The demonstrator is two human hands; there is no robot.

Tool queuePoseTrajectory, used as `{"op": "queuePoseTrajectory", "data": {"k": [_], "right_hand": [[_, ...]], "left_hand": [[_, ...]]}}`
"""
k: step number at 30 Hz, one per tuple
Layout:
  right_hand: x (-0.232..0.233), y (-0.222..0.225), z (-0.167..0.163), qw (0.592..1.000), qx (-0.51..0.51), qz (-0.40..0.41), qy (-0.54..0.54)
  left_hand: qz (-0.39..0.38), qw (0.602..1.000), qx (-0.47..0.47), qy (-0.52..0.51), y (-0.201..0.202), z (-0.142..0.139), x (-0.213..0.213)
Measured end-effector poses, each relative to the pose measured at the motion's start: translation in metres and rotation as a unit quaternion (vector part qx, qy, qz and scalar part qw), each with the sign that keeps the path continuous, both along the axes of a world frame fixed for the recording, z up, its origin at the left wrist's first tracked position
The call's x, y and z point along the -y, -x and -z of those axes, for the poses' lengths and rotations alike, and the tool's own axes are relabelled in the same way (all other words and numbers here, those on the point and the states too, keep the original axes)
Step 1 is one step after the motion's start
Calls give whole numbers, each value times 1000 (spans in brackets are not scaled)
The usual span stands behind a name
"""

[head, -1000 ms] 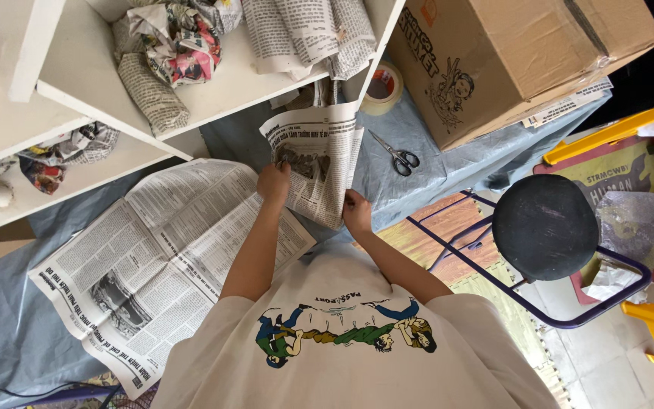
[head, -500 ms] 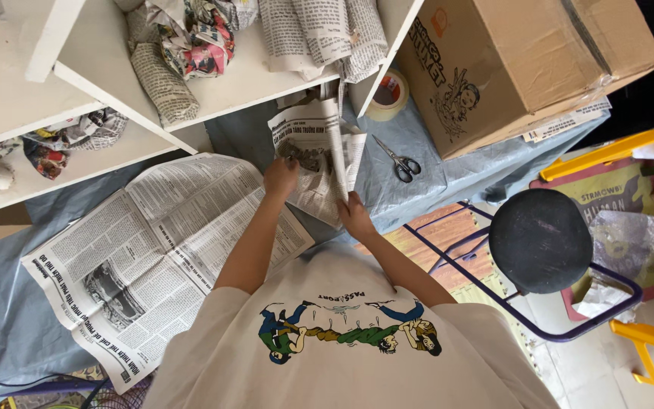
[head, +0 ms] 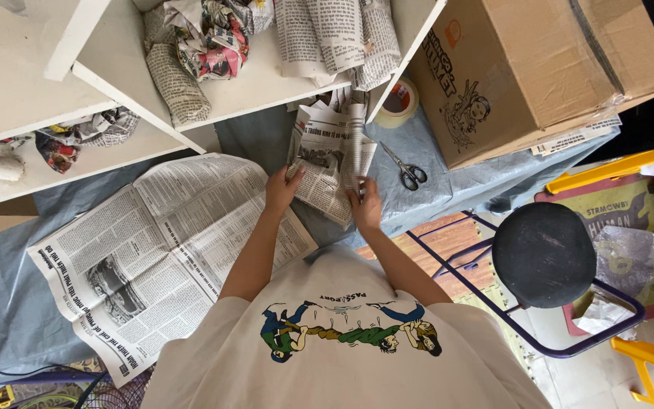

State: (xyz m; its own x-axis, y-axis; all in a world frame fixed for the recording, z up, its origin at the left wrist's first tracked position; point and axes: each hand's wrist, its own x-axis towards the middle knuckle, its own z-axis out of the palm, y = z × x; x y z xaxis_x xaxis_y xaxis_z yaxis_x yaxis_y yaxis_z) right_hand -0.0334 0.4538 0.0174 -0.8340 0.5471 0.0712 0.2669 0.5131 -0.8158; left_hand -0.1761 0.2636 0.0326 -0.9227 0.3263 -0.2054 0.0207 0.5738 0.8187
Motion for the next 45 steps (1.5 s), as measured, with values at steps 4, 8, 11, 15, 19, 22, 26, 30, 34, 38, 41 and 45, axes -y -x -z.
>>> {"op": "queuePoseTrajectory", "data": {"k": [4, 8, 11, 15, 19, 22, 26, 30, 34, 38, 41, 45], "right_hand": [[5, -15, -8, 912, -34, -151, -379], [-7, -13, -7, 960, 82, -224, -145], [-19, -1, 1, 960, 143, -229, -77], [-40, 18, 4, 946, 165, -274, -55], [-62, 30, -5, 911, 241, -299, 150], [-59, 25, -7, 935, 208, -272, 96], [-23, 9, -6, 966, 85, -200, -136], [-15, 13, -2, 960, 126, -196, -157], [-44, 30, 5, 948, 214, -235, -28], [-66, 41, 4, 911, 188, -335, 148], [-59, 40, 3, 926, 218, -308, -9], [-21, 20, -13, 942, 194, -206, -179]], "left_hand": [[21, 1000, -6, -2, 9, 2, -11], [17, 999, -17, 48, 14, -2, -26], [15, 994, -71, 85, 15, -5, -36], [-73, 968, -233, 62, 7, -3, -32], [-20, 989, -70, -127, -1, 3, -27], [-69, 994, 3, -88, -2, 9, -32], [-55, 998, -35, 0, -1, 12, -39], [-8, 993, -66, 100, -2, 9, -36], [13, 989, -120, 87, -6, 9, -37], [-135, 958, -240, -78, -11, 17, -45], [-135, 984, -86, -82, -9, 20, -45], [-100, 993, -62, -22, -8, 18, -45]]}}
